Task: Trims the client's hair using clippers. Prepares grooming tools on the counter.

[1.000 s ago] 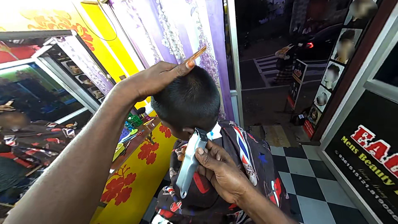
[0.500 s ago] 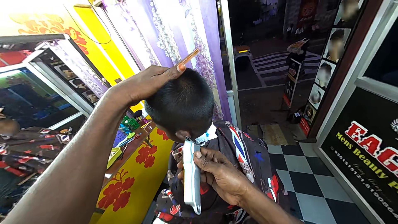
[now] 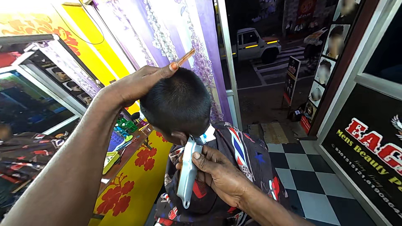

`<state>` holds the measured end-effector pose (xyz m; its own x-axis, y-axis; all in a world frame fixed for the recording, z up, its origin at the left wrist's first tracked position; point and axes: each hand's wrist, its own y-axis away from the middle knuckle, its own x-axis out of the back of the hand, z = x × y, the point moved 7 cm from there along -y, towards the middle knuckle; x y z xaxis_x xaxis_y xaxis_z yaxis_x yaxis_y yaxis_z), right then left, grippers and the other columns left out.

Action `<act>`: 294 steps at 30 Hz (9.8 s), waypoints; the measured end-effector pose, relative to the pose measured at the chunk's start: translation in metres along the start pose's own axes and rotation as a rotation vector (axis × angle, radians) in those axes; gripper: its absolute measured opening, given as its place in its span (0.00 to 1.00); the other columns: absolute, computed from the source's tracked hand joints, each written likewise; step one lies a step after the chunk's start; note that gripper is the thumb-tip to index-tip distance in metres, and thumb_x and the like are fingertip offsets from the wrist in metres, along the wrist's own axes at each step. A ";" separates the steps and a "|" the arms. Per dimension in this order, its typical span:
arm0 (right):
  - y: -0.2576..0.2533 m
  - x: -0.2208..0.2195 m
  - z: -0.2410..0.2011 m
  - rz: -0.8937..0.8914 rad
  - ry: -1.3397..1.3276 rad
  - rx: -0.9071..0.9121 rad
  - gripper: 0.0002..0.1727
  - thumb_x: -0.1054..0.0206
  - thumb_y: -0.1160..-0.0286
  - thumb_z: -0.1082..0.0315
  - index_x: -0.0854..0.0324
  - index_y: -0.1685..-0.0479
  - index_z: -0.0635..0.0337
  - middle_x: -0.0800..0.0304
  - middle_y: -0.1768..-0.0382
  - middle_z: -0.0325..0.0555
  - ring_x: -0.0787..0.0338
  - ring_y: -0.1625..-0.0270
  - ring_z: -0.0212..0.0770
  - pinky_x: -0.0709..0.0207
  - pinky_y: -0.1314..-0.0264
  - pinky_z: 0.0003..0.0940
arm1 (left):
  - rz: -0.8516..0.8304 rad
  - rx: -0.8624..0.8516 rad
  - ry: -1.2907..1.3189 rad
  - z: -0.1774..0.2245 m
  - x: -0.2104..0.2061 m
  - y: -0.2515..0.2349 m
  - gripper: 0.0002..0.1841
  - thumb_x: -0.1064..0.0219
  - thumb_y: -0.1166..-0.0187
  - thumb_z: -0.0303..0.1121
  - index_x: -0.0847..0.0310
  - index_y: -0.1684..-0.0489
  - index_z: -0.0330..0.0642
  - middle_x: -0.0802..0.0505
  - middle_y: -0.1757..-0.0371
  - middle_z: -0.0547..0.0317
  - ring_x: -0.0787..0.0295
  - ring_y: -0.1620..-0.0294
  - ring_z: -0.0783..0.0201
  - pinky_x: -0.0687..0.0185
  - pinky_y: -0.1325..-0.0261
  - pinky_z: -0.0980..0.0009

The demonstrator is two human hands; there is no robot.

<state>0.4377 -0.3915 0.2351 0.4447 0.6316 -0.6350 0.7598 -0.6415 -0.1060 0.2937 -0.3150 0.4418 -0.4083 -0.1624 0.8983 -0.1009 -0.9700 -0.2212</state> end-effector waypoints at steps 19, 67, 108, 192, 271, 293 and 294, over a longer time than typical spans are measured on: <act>-0.012 0.007 -0.008 -0.078 0.011 -0.092 0.14 0.52 0.06 0.68 0.25 0.39 0.65 0.10 0.46 0.54 0.07 0.45 0.43 0.14 0.36 0.36 | -0.030 -0.018 0.075 -0.007 -0.004 -0.013 0.36 0.60 0.17 0.72 0.11 0.58 0.56 0.07 0.65 0.71 0.09 0.61 0.76 0.11 0.57 0.68; 0.029 -0.019 -0.009 0.679 0.951 0.536 0.26 0.25 0.26 0.52 0.16 0.30 0.48 0.05 0.48 0.41 0.05 0.48 0.38 0.09 0.47 0.34 | -0.128 -0.293 -0.037 -0.025 0.002 -0.030 0.52 0.66 0.30 0.84 0.11 0.66 0.41 0.08 0.64 0.44 0.09 0.56 0.45 0.20 0.55 0.33; 0.016 -0.023 -0.009 0.655 0.884 0.573 0.26 0.26 0.25 0.54 0.17 0.30 0.55 0.05 0.49 0.47 0.04 0.48 0.45 0.07 0.44 0.38 | -0.098 -0.301 -0.167 -0.021 0.004 -0.030 0.52 0.69 0.29 0.83 0.12 0.62 0.42 0.09 0.63 0.42 0.11 0.52 0.41 0.26 0.53 0.31; -0.006 -0.064 0.016 1.168 1.256 0.583 0.24 0.34 0.23 0.40 0.12 0.39 0.44 0.06 0.64 0.29 0.07 0.64 0.29 0.10 0.60 0.30 | -0.122 -0.440 -0.237 -0.007 0.000 -0.047 0.57 0.69 0.31 0.85 0.13 0.59 0.34 0.09 0.54 0.31 0.13 0.45 0.31 0.27 0.48 0.27; -0.062 -0.098 0.035 1.457 1.380 0.539 0.29 0.30 0.29 0.42 0.24 0.37 0.50 0.09 0.63 0.32 0.09 0.66 0.28 0.12 0.64 0.30 | -0.134 -0.491 -0.256 -0.006 0.009 -0.028 0.56 0.68 0.26 0.81 0.13 0.48 0.32 0.10 0.43 0.30 0.17 0.33 0.32 0.29 0.38 0.29; -0.102 -0.141 0.032 1.599 1.904 0.751 0.24 0.25 0.36 0.46 0.18 0.55 0.57 0.13 0.69 0.38 0.13 0.75 0.34 0.18 0.76 0.33 | -0.125 -0.496 -0.271 -0.008 0.013 -0.018 0.54 0.68 0.23 0.79 0.13 0.53 0.32 0.09 0.47 0.32 0.14 0.37 0.34 0.26 0.42 0.32; -0.106 -0.142 0.035 1.558 1.934 0.746 0.23 0.25 0.35 0.47 0.17 0.53 0.57 0.13 0.67 0.39 0.12 0.73 0.36 0.16 0.75 0.34 | -0.122 -0.499 -0.272 -0.008 0.013 -0.019 0.54 0.68 0.24 0.80 0.13 0.54 0.32 0.09 0.48 0.33 0.14 0.38 0.34 0.26 0.43 0.32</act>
<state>0.2773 -0.4285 0.3097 0.2608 -0.8684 0.4217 -0.2926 -0.4873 -0.8227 0.2831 -0.2975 0.4543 -0.1262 -0.1597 0.9791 -0.5752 -0.7923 -0.2034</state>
